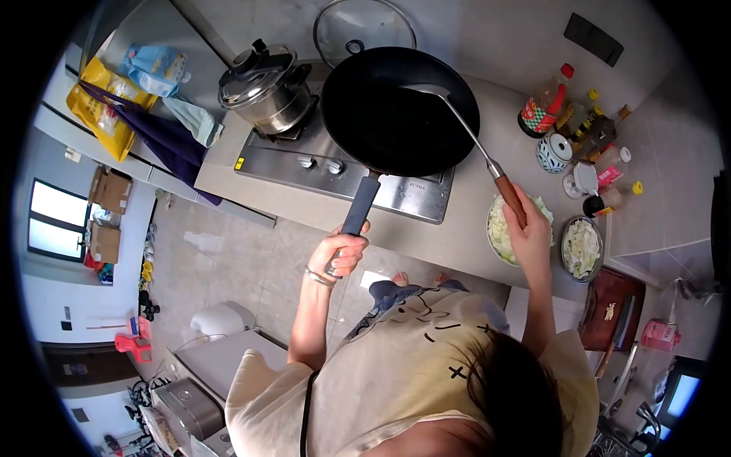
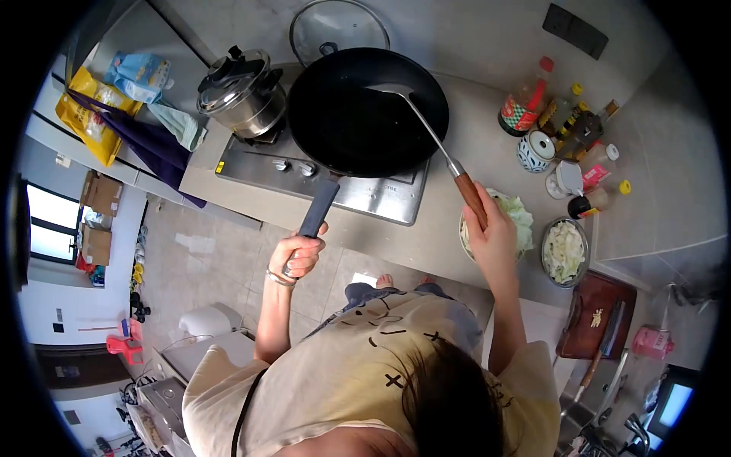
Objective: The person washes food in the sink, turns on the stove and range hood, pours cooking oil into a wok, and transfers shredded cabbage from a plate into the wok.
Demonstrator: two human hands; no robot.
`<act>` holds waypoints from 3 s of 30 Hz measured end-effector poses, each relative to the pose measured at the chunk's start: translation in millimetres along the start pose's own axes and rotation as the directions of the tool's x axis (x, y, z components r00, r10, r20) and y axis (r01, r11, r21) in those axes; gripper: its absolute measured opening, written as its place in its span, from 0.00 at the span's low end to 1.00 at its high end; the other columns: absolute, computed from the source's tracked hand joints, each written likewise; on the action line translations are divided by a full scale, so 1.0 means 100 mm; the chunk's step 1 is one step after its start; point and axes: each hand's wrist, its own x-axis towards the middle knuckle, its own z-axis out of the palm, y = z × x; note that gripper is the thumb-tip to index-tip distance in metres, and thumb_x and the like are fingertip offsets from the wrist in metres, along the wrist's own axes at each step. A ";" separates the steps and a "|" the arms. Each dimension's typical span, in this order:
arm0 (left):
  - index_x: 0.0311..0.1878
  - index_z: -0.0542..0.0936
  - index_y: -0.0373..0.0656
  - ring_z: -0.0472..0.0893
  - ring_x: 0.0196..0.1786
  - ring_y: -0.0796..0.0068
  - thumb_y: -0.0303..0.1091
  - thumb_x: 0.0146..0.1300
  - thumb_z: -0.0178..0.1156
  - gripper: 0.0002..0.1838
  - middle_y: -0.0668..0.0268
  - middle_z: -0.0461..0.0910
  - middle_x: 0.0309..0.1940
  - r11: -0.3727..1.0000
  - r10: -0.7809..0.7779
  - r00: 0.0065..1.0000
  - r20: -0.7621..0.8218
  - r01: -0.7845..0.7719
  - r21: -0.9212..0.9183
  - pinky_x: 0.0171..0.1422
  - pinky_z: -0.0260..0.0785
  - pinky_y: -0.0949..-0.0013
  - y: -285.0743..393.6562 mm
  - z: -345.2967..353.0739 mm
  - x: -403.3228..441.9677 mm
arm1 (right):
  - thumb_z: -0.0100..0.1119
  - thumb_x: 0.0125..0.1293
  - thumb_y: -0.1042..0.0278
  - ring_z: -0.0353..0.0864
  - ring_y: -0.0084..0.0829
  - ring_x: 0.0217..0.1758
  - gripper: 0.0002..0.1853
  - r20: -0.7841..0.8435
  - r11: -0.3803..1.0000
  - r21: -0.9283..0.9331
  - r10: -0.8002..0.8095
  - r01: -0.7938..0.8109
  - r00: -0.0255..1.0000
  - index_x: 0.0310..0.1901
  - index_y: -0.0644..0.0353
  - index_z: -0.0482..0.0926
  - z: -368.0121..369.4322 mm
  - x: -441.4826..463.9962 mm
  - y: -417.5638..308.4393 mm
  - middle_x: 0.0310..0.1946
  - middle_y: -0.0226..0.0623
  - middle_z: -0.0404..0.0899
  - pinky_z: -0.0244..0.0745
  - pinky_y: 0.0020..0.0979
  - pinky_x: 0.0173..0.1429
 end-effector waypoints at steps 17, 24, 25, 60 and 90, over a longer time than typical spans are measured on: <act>0.42 0.62 0.25 0.59 0.07 0.86 0.19 0.57 0.37 0.10 0.71 0.59 0.13 0.879 -0.006 0.971 0.238 0.119 -0.462 0.04 0.54 0.82 0.17 0.52 0.43 | 0.56 0.59 0.68 0.77 0.35 0.33 0.19 -0.069 0.996 0.059 -0.060 0.064 0.996 0.52 0.62 0.72 0.08 0.10 0.01 0.34 0.45 0.77 0.70 0.29 0.38; 0.43 0.63 0.29 0.58 0.08 0.86 0.21 0.59 0.39 0.09 0.71 0.60 0.15 0.906 -0.149 0.976 0.160 0.200 -0.374 0.06 0.53 0.82 0.44 0.72 0.05 | 0.57 0.58 0.67 0.78 0.36 0.34 0.19 -0.033 0.994 0.101 0.052 -0.048 0.998 0.53 0.59 0.72 0.08 0.00 -0.12 0.35 0.45 0.78 0.71 0.30 0.38; 0.42 0.64 0.30 0.57 0.09 0.86 0.21 0.59 0.40 0.08 0.71 0.60 0.15 0.916 -0.171 0.974 0.148 0.212 -0.340 0.06 0.52 0.82 0.47 0.72 0.01 | 0.57 0.58 0.67 0.79 0.36 0.34 0.19 -0.030 0.992 0.116 0.062 -0.058 0.998 0.53 0.59 0.72 0.08 -0.02 -0.11 0.35 0.45 0.78 0.71 0.30 0.39; 0.46 0.64 0.33 0.55 0.06 0.85 0.22 0.57 0.40 0.13 0.70 0.59 0.13 0.969 0.011 0.997 0.078 0.009 -0.247 0.04 0.50 0.80 -0.05 -0.42 0.62 | 0.51 0.59 0.71 0.75 0.46 0.24 0.13 0.062 0.984 -0.154 -0.076 0.085 0.995 0.45 0.49 0.78 0.93 0.22 -0.25 0.27 0.44 0.70 0.71 0.41 0.30; 0.48 0.63 0.31 0.59 0.08 0.83 0.29 0.61 0.41 0.14 0.68 0.60 0.14 0.903 0.068 0.984 0.166 0.010 -0.430 0.07 0.53 0.80 -0.15 -0.35 0.67 | 0.50 0.56 0.73 0.77 0.47 0.25 0.15 0.211 0.987 -0.144 -0.046 0.078 0.976 0.47 0.56 0.77 1.06 0.17 -0.24 0.35 0.51 0.70 0.74 0.41 0.34</act>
